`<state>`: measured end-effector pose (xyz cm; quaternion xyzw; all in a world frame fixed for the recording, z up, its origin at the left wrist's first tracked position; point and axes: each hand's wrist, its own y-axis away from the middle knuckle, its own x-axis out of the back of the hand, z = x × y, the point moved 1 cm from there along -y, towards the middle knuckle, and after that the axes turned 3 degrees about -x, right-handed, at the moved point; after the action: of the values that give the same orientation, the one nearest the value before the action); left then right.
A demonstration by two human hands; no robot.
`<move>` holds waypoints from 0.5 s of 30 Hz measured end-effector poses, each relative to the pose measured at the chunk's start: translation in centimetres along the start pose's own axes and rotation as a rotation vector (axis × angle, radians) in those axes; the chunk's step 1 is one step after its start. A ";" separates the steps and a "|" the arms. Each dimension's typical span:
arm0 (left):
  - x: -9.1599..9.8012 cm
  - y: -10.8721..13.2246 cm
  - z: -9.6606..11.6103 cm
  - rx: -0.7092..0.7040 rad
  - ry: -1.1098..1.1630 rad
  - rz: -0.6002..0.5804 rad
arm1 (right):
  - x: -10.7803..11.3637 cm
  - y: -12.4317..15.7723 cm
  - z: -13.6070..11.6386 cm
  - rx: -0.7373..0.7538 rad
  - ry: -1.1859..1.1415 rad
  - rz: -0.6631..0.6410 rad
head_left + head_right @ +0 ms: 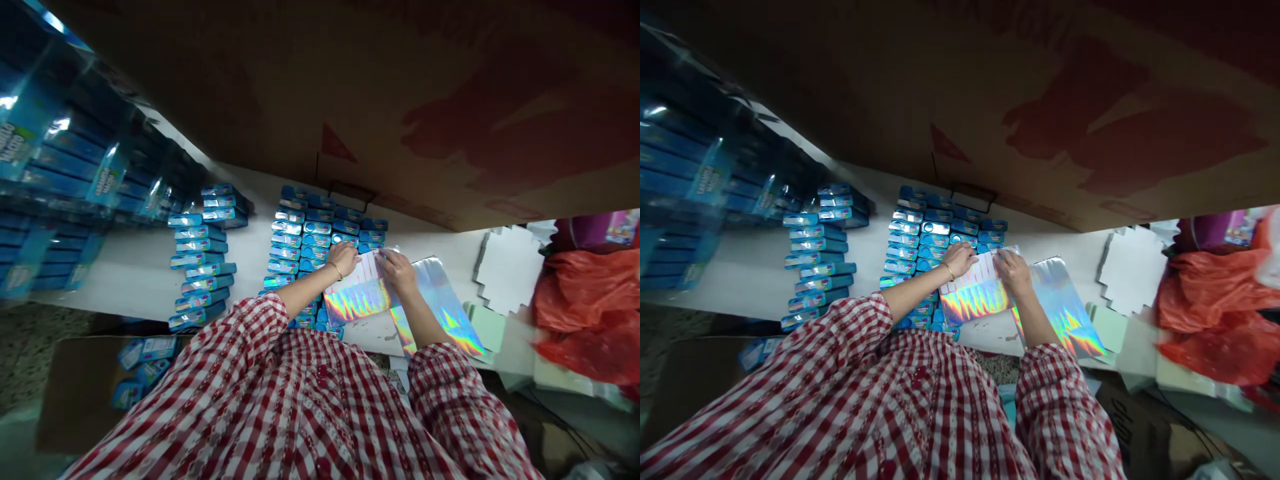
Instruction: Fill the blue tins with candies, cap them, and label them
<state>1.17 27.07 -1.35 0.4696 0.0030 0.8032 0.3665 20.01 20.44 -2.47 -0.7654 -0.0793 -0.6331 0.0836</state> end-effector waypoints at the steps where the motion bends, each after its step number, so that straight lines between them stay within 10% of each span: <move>1: 0.0 0.0 0.0 -0.004 -0.007 0.001 | 0.5 0.1 -0.1 0.009 -0.018 0.023; 9: -0.7 0.2 -0.4 -0.025 -0.041 0.052 | 10.7 -1.8 -3.9 -0.032 -0.328 0.070; 15: -0.1 0.4 -0.9 -0.021 0.032 0.056 | 5.2 -3.6 -1.6 -0.020 -0.022 -0.037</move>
<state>0.29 27.02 -1.79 0.4530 -0.0128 0.8205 0.3485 18.63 23.63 3.01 -0.7714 -0.0879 -0.6270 0.0635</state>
